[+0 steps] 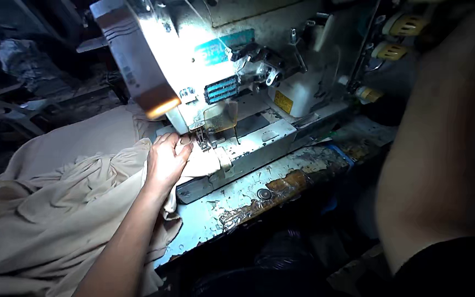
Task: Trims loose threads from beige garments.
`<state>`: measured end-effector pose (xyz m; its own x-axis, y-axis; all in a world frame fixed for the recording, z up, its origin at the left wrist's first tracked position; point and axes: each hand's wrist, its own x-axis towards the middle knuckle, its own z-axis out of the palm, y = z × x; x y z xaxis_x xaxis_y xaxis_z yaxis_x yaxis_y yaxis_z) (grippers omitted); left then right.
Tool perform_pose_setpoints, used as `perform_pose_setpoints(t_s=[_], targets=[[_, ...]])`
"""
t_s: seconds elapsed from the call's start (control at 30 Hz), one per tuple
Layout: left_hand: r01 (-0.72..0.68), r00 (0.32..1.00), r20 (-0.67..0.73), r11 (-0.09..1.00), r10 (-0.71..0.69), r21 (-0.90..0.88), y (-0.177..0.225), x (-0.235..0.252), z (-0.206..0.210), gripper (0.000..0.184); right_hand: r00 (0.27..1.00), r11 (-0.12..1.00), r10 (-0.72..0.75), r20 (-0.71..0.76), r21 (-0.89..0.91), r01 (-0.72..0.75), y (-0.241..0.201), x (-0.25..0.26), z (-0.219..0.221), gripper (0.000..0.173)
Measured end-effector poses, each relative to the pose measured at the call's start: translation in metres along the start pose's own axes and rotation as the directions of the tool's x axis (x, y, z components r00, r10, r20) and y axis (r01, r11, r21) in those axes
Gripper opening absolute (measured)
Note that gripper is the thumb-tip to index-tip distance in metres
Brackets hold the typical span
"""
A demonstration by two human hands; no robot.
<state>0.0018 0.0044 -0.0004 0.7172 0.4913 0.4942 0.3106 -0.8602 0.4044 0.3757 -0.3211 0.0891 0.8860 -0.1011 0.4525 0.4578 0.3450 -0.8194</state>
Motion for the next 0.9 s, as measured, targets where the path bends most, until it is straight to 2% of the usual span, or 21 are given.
perform_pose_setpoints(t_s=[0.03, 0.1, 0.2, 0.3, 0.4, 0.5, 0.53, 0.6, 0.67, 0.73, 0.8, 0.83, 0.9], targets=[[-0.004, 1.0, 0.002, 1.0, 0.004, -0.008, 0.0, 0.001, 0.0, 0.026, 0.998, 0.996, 0.012, -0.061, 0.087, -0.006, -0.006, -0.031, -0.008, 0.039], [-0.022, 1.0, 0.002, 1.0, 0.022, -0.002, -0.001, 0.002, 0.0, 0.027, 0.997, 0.983, -0.01, -0.073, 0.183, 0.023, -0.016, -0.103, -0.022, 0.044], [-0.045, 0.999, 0.006, 0.998, 0.045, 0.034, -0.003, 0.004, 0.0, 0.034, 0.996, 0.979, -0.036, 0.076, 0.202, 0.02, -0.015, -0.196, -0.03, 0.046], [-0.027, 0.994, 0.107, 0.992, 0.014, 0.123, 0.001, 0.006, -0.004, 0.043, 0.969, 0.982, -0.065, 0.239, 0.186, 0.02, -0.002, -0.252, -0.018, 0.031], [-0.032, 0.969, 0.245, 0.981, -0.015, 0.19, 0.019, 0.006, -0.014, 0.03, 0.938, 0.977, -0.093, 0.333, 0.213, 0.021, 0.013, -0.276, -0.007, 0.026], [-0.164, 0.965, 0.238, 0.958, 0.108, 0.233, 0.012, 0.02, -0.011, 0.023, 0.918, 0.967, -0.131, 0.375, 0.252, 0.035, 0.02, -0.281, 0.003, 0.024], [-0.156, 0.973, 0.204, 0.958, 0.107, 0.24, 0.005, 0.03, -0.008, 0.024, 0.906, 0.965, -0.145, 0.396, 0.261, 0.04, 0.021, -0.281, 0.007, 0.024], [-0.046, 0.986, 0.169, 0.954, -0.005, 0.297, -0.012, 0.055, -0.004, 0.04, 0.866, 0.965, -0.159, 0.474, 0.261, 0.034, 0.021, -0.285, 0.017, 0.024], [0.057, 0.989, 0.105, 0.932, -0.1, 0.358, -0.04, 0.075, -0.004, 0.039, 0.806, 0.963, -0.201, 0.557, 0.264, 0.057, 0.024, -0.292, 0.025, 0.025], [0.145, 0.986, 0.056, 0.969, -0.159, 0.202, -0.052, 0.068, -0.024, 0.034, 0.748, 0.956, -0.266, 0.608, 0.264, 0.125, 0.027, -0.299, 0.026, 0.026], [0.268, 0.963, 0.061, 0.953, -0.262, -0.14, -0.031, 0.023, -0.054, 0.025, 0.697, 0.95, -0.313, 0.645, 0.2, 0.242, 0.029, -0.304, 0.024, 0.026], [0.328, 0.944, 0.095, 0.877, -0.315, -0.35, -0.015, -0.004, -0.065, 0.023, 0.672, 0.933, -0.331, 0.662, 0.123, 0.338, 0.029, -0.304, 0.027, 0.025], [0.422, 0.892, 0.199, 0.593, -0.405, -0.685, 0.004, -0.05, -0.072, 0.032, 0.601, 0.835, -0.342, 0.723, -0.059, 0.547, 0.022, -0.304, 0.042, 0.024]])
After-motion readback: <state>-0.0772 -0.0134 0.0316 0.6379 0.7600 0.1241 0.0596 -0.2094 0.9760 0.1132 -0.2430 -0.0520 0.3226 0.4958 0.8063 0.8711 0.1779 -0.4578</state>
